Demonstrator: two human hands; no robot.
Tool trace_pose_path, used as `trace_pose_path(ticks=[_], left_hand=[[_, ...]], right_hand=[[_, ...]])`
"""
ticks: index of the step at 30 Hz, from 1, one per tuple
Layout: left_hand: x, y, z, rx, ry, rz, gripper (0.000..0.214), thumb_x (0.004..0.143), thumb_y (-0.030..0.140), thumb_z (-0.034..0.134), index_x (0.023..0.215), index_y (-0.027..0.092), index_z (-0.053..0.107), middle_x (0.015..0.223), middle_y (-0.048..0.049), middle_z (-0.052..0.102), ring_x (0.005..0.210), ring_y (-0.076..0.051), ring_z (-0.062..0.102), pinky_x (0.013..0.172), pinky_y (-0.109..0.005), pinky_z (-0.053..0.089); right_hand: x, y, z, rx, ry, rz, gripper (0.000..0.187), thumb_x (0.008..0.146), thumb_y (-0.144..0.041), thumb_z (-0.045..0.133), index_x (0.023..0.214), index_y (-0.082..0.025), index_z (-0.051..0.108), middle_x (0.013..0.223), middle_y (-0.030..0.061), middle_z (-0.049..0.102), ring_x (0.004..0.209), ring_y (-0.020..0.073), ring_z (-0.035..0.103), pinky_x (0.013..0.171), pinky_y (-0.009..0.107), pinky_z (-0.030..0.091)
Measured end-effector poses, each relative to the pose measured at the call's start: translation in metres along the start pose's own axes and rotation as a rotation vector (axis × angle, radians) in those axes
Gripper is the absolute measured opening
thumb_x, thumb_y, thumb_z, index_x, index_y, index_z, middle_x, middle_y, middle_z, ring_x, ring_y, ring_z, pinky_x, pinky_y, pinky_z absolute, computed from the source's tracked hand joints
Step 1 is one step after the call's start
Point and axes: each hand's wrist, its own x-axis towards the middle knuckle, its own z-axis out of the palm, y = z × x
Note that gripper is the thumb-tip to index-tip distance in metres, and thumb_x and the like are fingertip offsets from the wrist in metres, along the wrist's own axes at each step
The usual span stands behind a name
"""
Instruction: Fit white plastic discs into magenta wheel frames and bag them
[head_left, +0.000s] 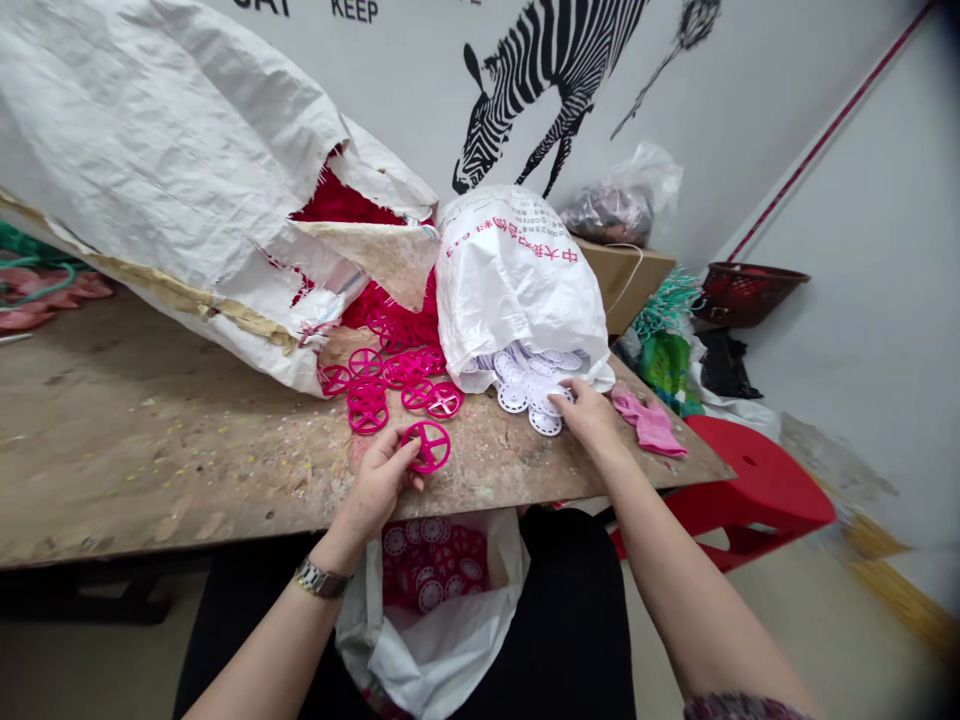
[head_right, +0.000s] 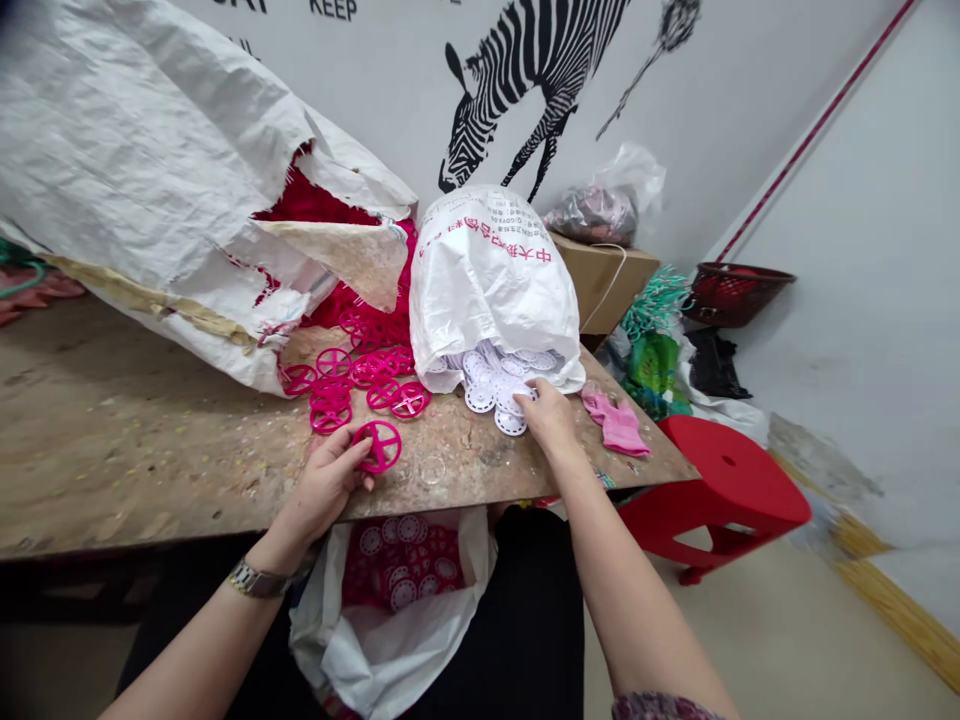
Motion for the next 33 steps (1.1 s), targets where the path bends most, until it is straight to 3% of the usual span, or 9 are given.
trace_pose_path(ticks=[8, 14, 19, 23, 27, 33], left_hand=[[0.0, -0.001, -0.001, 0.023, -0.019, 0.003, 0.035, 0.078, 0.037, 0.074, 0.103, 0.016, 0.062, 0.08, 0.0005, 0.064, 0.062, -0.01, 0.061, 0.045, -0.016, 0.048], [-0.004, 0.007, 0.0, -0.013, -0.068, -0.065, 0.034, 0.074, 0.037, 0.078, 0.095, 0.015, 0.062, 0.077, -0.0003, 0.064, 0.06, -0.01, 0.061, 0.043, -0.015, 0.047], [-0.017, 0.008, 0.008, 0.013, -0.146, -0.079, 0.027, 0.079, 0.035, 0.075, 0.095, 0.017, 0.063, 0.083, 0.0007, 0.061, 0.061, -0.009, 0.06, 0.047, -0.017, 0.05], [-0.027, 0.01, 0.018, 0.181, -0.22, -0.042, 0.024, 0.085, 0.036, 0.067, 0.099, 0.017, 0.063, 0.08, 0.0014, 0.062, 0.053, -0.007, 0.057, 0.05, -0.019, 0.05], [-0.033, 0.014, 0.023, 0.266, -0.215, -0.007, 0.021, 0.086, 0.034, 0.064, 0.097, 0.016, 0.063, 0.079, -0.0003, 0.065, 0.052, -0.008, 0.058, 0.05, -0.02, 0.05], [-0.038, 0.014, 0.019, 0.269, -0.179, -0.012, 0.019, 0.085, 0.033, 0.065, 0.093, 0.016, 0.064, 0.074, 0.0004, 0.064, 0.05, -0.008, 0.057, 0.049, -0.019, 0.047]], right_hand=[[-0.013, -0.012, -0.01, 0.382, 0.034, -0.033, 0.038, 0.073, -0.035, 0.058, 0.101, -0.014, 0.072, 0.079, 0.0065, 0.071, 0.069, 0.0209, 0.063, 0.064, 0.033, 0.048], [-0.06, -0.048, -0.012, 0.694, -0.049, -0.091, 0.034, 0.074, -0.04, 0.068, 0.1, -0.019, 0.072, 0.086, 0.0049, 0.074, 0.075, 0.0188, 0.066, 0.067, 0.03, 0.051], [-0.094, -0.077, 0.002, 0.966, -0.119, -0.013, 0.028, 0.07, -0.039, 0.075, 0.091, -0.02, 0.07, 0.08, 0.0033, 0.073, 0.068, 0.0172, 0.064, 0.057, 0.027, 0.05], [-0.114, -0.093, 0.015, 1.033, -0.197, 0.01, 0.028, 0.069, -0.038, 0.075, 0.09, -0.02, 0.068, 0.077, 0.0025, 0.072, 0.065, 0.0162, 0.062, 0.055, 0.026, 0.05], [-0.129, -0.099, 0.021, 1.038, -0.306, 0.021, 0.026, 0.073, -0.04, 0.074, 0.089, -0.02, 0.066, 0.076, 0.0013, 0.071, 0.065, 0.016, 0.062, 0.058, 0.027, 0.051], [-0.14, -0.094, 0.018, 0.881, -0.312, -0.081, 0.021, 0.081, -0.04, 0.068, 0.079, -0.019, 0.066, 0.07, -0.0014, 0.063, 0.062, 0.0135, 0.056, 0.058, 0.025, 0.045]])
